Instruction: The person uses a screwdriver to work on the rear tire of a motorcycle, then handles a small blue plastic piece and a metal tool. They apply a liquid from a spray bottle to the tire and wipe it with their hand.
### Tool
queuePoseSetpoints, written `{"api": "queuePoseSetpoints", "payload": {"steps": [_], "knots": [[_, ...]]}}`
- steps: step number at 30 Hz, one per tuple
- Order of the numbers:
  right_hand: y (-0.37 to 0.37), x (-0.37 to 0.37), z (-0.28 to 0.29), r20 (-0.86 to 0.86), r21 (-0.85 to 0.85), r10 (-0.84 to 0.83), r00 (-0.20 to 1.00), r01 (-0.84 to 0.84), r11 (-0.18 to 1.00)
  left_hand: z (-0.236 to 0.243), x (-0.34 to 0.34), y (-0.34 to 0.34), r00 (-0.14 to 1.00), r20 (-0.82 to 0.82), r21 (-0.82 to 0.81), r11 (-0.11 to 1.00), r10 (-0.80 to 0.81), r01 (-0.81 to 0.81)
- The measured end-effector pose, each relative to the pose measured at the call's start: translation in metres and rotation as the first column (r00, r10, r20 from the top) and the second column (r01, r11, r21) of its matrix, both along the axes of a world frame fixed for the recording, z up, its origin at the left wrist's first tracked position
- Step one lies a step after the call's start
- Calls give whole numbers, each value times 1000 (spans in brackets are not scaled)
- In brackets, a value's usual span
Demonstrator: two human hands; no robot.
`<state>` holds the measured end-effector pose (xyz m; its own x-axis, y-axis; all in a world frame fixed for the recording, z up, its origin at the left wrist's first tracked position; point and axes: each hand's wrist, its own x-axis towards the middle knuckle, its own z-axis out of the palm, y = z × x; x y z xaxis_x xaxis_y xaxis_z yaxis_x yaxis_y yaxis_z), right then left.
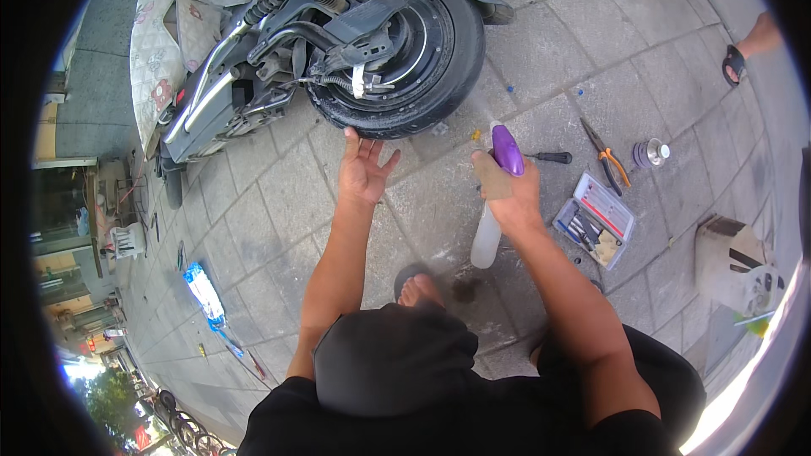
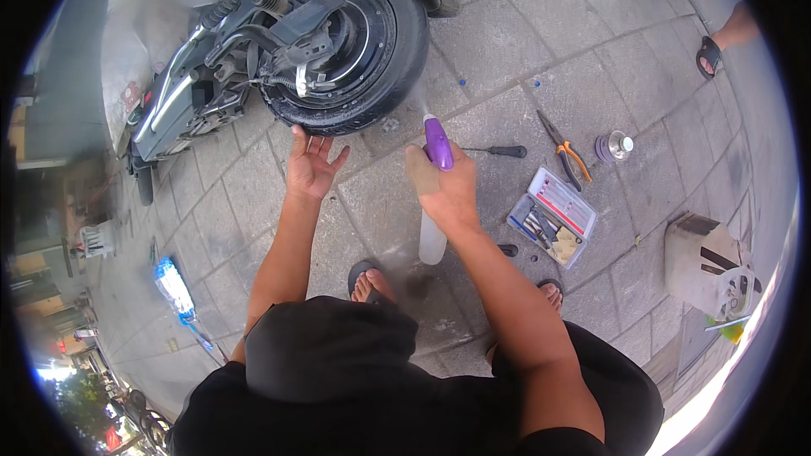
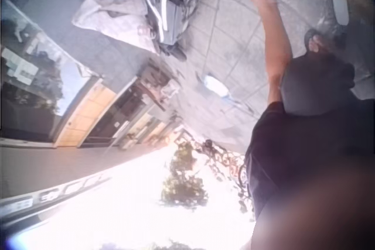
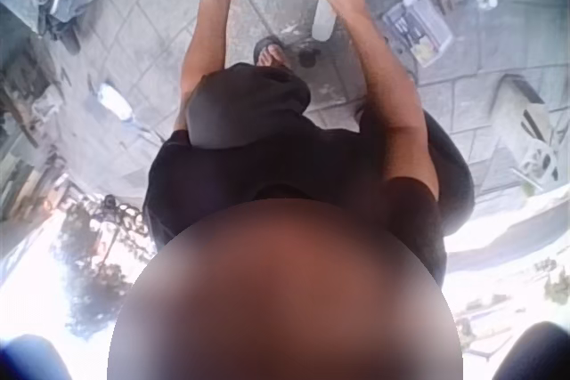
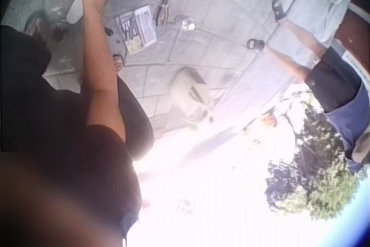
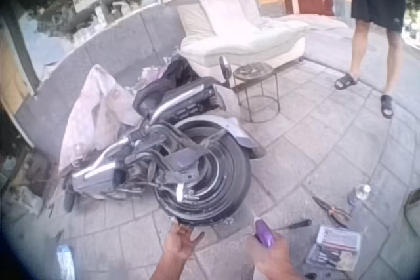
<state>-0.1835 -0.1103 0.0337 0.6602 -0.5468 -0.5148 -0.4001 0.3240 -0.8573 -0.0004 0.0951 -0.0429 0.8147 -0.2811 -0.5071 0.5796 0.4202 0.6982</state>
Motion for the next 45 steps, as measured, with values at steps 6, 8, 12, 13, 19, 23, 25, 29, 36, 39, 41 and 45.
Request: {"api": "queuePoseSetpoints", "payload": {"steps": [6,8,12,13,19,23,25,29,36,39,41,45], "knots": [[49,0,-20,221,-147,166,961,-135,980,4,-23,-22,985,-105,-51,990,-138,133],[29,4,-15,79,-80,93,992,-87,993,10,-35,-32,980,-74,-34,983,-183,181],[15,1,-5,50,16,-12,999,11,1000,11,-21,-20,977,-54,88,974,-207,211],[17,-2,-10,71,10,-8,997,8,1000,12,-20,-22,978,-47,70,976,-201,204],[37,1,-22,98,-195,147,984,-126,973,13,-7,-7,987,-19,62,985,-162,163],[10,3,-7,-5,103,-19,1000,19,994,6,14,17,996,-7,55,995,-85,85],[20,1,-6,91,-69,44,995,-38,997,11,14,6,999,-47,-11,1000,9,-9],[25,1,-9,73,-206,169,983,-151,967,-5,-14,-11,972,-100,-76,976,-211,204],[14,3,-4,77,-171,189,979,-174,970,4,-20,-24,959,-18,-42,959,-281,281],[21,-1,-19,49,-268,194,980,-174,947,8,-13,-23,980,-35,-28,980,-197,196],[5,1,-9,-4,-70,61,998,-62,996,5,-6,-10,993,-48,-8,994,-111,111],[2,5,-1,103,-2,30,994,-30,1000,9,0,0,998,-58,-36,999,-30,28]]}}
